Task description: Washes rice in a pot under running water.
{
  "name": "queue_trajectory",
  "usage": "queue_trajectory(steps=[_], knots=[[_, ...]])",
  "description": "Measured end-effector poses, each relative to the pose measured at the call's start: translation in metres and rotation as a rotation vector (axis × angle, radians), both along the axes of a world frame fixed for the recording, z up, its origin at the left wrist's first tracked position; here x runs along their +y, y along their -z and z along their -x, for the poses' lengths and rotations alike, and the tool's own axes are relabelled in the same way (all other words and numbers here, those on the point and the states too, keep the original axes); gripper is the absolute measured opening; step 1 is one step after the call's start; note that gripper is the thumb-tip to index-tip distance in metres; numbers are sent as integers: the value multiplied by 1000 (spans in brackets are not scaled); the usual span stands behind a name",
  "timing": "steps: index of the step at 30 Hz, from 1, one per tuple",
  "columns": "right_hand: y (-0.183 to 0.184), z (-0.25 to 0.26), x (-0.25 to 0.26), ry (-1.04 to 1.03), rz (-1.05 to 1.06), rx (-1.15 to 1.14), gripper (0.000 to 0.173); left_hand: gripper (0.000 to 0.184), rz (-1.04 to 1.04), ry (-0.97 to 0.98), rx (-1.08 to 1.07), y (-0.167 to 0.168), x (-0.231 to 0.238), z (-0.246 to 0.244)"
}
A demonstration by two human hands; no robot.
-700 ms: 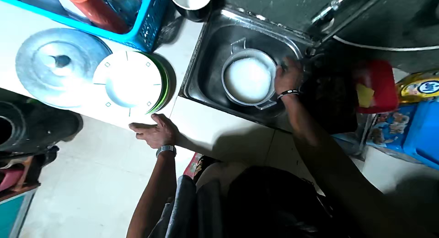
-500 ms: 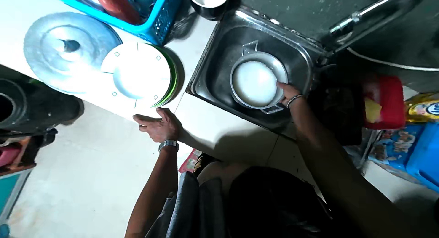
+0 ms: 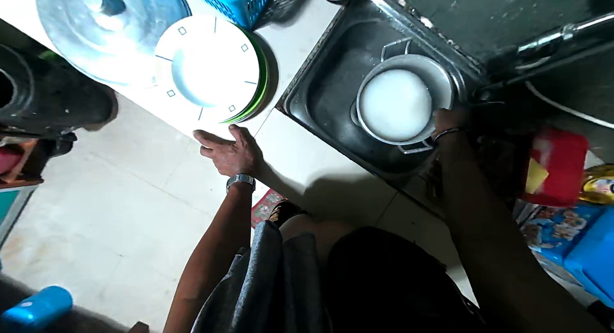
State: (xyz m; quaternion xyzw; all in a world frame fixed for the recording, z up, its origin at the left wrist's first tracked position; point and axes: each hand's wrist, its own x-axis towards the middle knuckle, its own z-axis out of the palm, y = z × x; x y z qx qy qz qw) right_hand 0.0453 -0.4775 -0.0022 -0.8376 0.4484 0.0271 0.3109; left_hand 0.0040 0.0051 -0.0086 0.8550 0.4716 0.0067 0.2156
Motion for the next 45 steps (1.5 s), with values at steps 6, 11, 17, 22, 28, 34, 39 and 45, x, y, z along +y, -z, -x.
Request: queue_trajectory(steps=[6,11,17,22,28,34,39,45], knots=[[-5,-2,-21,-15,65,21,55,92,3,-10,-13,-2,-1,-1],[-16,-6,-12,-68,164,62,52,93,9,-13,-4,1,1,-2],[-31,-16,-2,-204,243,151,49,94,-2,-4,3,3,2,-2],[-34,-19,6,-217,218,68,48,93,7,-2,-10,2,2,-2],[-38,-20,14,-228,200,42,52,93,-12,6,-3,8,4,-1],[-51,-18,30,-257,221,55,53,93,-37,10,4,9,3,-1],[-52,-17,34,-300,229,30,55,92,-22,9,23,2,-2,-1],[-49,-21,38,-350,236,-25,60,92,-40,4,25,4,-2,-1]])
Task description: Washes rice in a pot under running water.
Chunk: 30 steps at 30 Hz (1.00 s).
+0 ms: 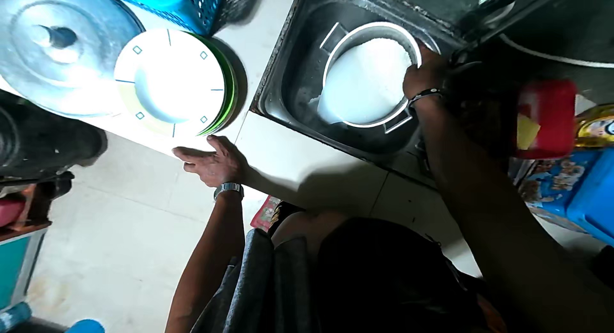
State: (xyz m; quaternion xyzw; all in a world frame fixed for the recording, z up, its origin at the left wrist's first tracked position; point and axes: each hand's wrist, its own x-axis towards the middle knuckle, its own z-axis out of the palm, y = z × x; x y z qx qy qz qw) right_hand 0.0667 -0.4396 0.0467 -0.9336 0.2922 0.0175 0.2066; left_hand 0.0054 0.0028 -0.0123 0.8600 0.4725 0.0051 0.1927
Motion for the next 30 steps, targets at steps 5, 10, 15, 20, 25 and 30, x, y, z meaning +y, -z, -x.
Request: queue_trajectory(steps=[5,10,15,20,25,30], knots=[[9,-2,0,-35,-12,-44,61,92,-4,12,-17,3,1,1],[9,-4,13,-57,-88,-99,61,92,-3,9,-9,0,0,0],[17,-6,14,-106,-91,-144,62,91,-11,6,6,1,0,1],[19,-7,11,-111,-85,-130,63,91,-18,2,7,1,1,0],[20,-6,11,-115,-64,-108,65,92,-19,3,-12,2,1,0],[20,-5,14,-115,-54,-118,64,92,-18,12,-13,2,1,-1]])
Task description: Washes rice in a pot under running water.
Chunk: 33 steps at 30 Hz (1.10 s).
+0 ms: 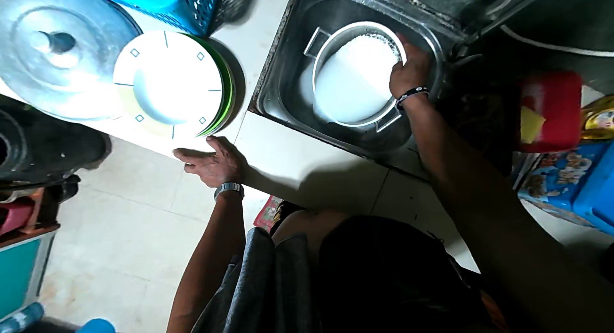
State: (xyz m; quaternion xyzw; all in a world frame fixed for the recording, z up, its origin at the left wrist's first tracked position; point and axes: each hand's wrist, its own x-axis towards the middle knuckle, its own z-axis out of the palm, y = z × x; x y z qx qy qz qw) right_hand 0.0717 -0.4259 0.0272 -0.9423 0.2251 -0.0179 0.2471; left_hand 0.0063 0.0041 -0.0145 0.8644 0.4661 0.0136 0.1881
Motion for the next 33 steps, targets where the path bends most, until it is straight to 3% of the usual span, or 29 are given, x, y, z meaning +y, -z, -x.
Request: queue_trajectory(steps=[15,33], knots=[[13,9,5,65,-72,-58,66,90,2,47,12,-5,-1,1],[5,20,17,46,-67,-73,66,87,-11,56,-8,-4,-2,2]])
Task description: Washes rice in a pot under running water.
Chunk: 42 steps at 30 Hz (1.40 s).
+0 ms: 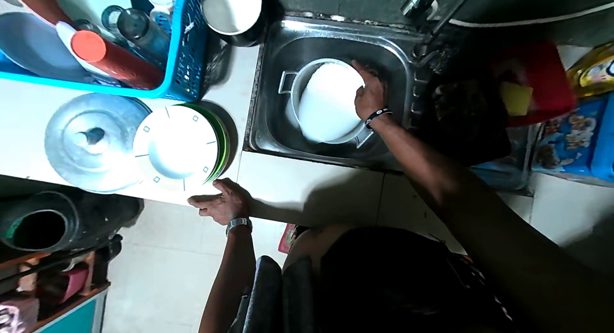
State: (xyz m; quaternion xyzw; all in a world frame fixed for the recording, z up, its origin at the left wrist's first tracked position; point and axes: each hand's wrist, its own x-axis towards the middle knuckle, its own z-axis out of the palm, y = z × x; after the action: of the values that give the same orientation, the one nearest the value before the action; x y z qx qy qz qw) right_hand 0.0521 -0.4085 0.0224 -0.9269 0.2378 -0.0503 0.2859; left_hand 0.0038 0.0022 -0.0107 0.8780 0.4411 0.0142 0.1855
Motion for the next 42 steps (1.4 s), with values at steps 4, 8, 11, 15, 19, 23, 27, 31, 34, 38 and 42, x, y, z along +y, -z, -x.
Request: queue_trajectory(steps=[4,8,11,15,19,23,27,31,34,38,42], knots=[[0,1,0,3,2,0,67,87,-4,-3,-6,0,0,1],[-2,2,1,-8,-6,4,68,87,10,-23,-12,1,0,1],[-2,3,0,-18,1,0,69,88,16,-25,-11,-1,0,0],[-4,4,1,-34,12,21,70,87,16,-25,2,-2,-2,1],[-8,5,4,-60,11,32,70,88,20,-13,18,-8,-5,1],[-10,6,7,-78,26,48,70,89,8,-3,19,-5,-3,1],[-12,8,8,-79,25,60,70,88,25,-14,14,-1,-1,1],[-11,9,10,-85,38,66,71,89,28,-19,16,-2,-2,1],[-10,10,13,-89,56,66,72,88,20,-18,17,-3,-2,0],[-8,12,15,-92,76,73,73,89,20,-22,25,0,-1,1],[-9,14,17,-85,76,77,73,89,29,-25,22,0,-1,2]])
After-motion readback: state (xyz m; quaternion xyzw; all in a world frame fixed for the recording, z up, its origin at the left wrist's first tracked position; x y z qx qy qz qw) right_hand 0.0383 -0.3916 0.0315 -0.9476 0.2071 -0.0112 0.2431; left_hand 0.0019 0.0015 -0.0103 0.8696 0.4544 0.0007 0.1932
